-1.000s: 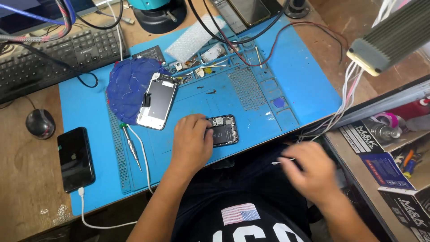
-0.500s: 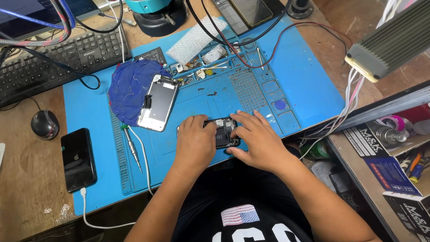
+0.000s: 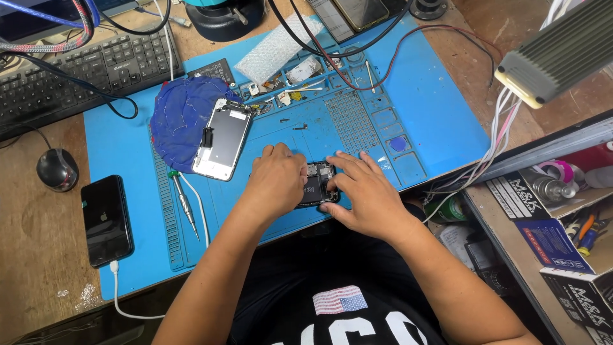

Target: The person uses a screwdriver to remove screws from a disassembled smartphone on a blue work mat. They then reassemble the phone, connect a charging cable, and test the device by pressing buttons and checking the screen.

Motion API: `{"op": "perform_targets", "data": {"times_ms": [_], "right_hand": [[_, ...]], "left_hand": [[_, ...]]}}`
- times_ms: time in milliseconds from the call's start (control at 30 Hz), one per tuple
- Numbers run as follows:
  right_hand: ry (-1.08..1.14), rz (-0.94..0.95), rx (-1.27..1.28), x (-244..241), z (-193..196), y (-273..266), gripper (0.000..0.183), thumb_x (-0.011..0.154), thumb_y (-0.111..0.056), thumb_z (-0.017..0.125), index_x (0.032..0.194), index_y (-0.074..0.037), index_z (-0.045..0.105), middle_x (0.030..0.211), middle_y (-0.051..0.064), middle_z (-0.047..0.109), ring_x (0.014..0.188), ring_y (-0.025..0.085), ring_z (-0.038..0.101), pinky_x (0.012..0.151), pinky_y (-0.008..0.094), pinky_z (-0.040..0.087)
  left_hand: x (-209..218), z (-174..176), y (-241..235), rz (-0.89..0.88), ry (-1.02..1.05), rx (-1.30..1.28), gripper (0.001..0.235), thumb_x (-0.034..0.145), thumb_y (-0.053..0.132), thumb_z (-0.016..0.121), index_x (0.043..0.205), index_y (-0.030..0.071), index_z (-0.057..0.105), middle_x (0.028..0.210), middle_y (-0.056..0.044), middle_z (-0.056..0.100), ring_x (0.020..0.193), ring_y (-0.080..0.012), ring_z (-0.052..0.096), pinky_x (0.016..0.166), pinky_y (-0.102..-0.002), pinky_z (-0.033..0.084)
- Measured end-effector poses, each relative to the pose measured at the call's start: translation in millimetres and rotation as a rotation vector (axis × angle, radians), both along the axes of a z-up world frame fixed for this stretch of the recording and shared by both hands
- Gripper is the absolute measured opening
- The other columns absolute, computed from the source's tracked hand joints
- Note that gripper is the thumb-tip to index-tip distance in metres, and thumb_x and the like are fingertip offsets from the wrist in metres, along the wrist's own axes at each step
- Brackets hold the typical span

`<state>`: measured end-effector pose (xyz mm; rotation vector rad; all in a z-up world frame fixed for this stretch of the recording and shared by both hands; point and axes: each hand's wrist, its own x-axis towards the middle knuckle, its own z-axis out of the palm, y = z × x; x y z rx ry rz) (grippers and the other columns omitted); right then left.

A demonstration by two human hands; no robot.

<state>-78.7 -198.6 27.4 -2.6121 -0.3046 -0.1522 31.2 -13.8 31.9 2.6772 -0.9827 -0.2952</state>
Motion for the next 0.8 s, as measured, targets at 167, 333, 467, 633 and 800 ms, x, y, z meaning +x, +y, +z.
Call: {"op": "perform_targets", "data": {"times_ms": [167, 333, 467, 633, 800], "right_hand": [[-0.002, 0.001, 0.012, 0.0, 0.1, 0.5, 0.028, 0.085, -0.035, 0.079, 0.099, -0.013, 0.069, 0.143, 0.013, 0.060, 0.144, 0.034, 0.047, 0.122, 0.059, 0.025], [-0.010, -0.005, 0.007, -0.3, -1.0, 0.3, 0.031, 0.086, -0.036, 0.079, 0.102, -0.013, 0.069, 0.142, 0.013, 0.061, 0.144, 0.034, 0.048, 0.121, 0.059, 0.026], [-0.027, 0.000, 0.008, 0.2, 0.2, 0.1, 0.038, 0.086, -0.037, 0.079, 0.113, -0.012, 0.068, 0.142, 0.014, 0.060, 0.144, 0.034, 0.048, 0.121, 0.060, 0.025], [-0.015, 0.000, 0.005, 1.2, 2.6, 1.8, 0.048, 0.086, -0.035, 0.079, 0.125, -0.009, 0.068, 0.141, 0.015, 0.061, 0.143, 0.035, 0.048, 0.122, 0.059, 0.024], [-0.036, 0.010, 0.004, -0.1, -3.5, 2.0, 0.053, 0.085, -0.035, 0.079, 0.129, -0.009, 0.067, 0.142, 0.015, 0.061, 0.143, 0.036, 0.048, 0.122, 0.059, 0.024]], "left_hand": [[0.0, 6.4, 0.5, -0.001, 0.035, 0.024, 0.009, 0.091, 0.015, 0.066, 0.088, 0.012, 0.073, 0.102, -0.015, 0.060, 0.101, -0.0319, 0.058, 0.081, -0.044, 0.049], [-9.4, 23.8, 11.4, 0.059, 0.118, -0.167, 0.021, 0.091, 0.009, 0.066, 0.112, 0.005, 0.070, 0.105, -0.019, 0.063, 0.107, -0.0366, 0.061, 0.088, -0.048, 0.049], [-23.6, 5.5, 23.6, -0.017, 0.023, -0.209, 0.030, 0.095, 0.011, 0.065, 0.124, 0.004, 0.069, 0.112, -0.019, 0.064, 0.114, -0.0369, 0.060, 0.097, -0.050, 0.047], [-32.2, -13.6, 28.1, -0.032, -0.140, -0.235, 0.026, 0.098, 0.014, 0.061, 0.120, 0.010, 0.073, 0.124, -0.019, 0.064, 0.124, -0.0373, 0.058, 0.110, -0.055, 0.040], [-35.2, -17.2, 30.5, 0.024, -0.143, -0.382, 0.031, 0.094, 0.008, 0.064, 0.126, 0.006, 0.065, 0.123, -0.019, 0.062, 0.126, -0.0399, 0.056, 0.111, -0.058, 0.038]]}}
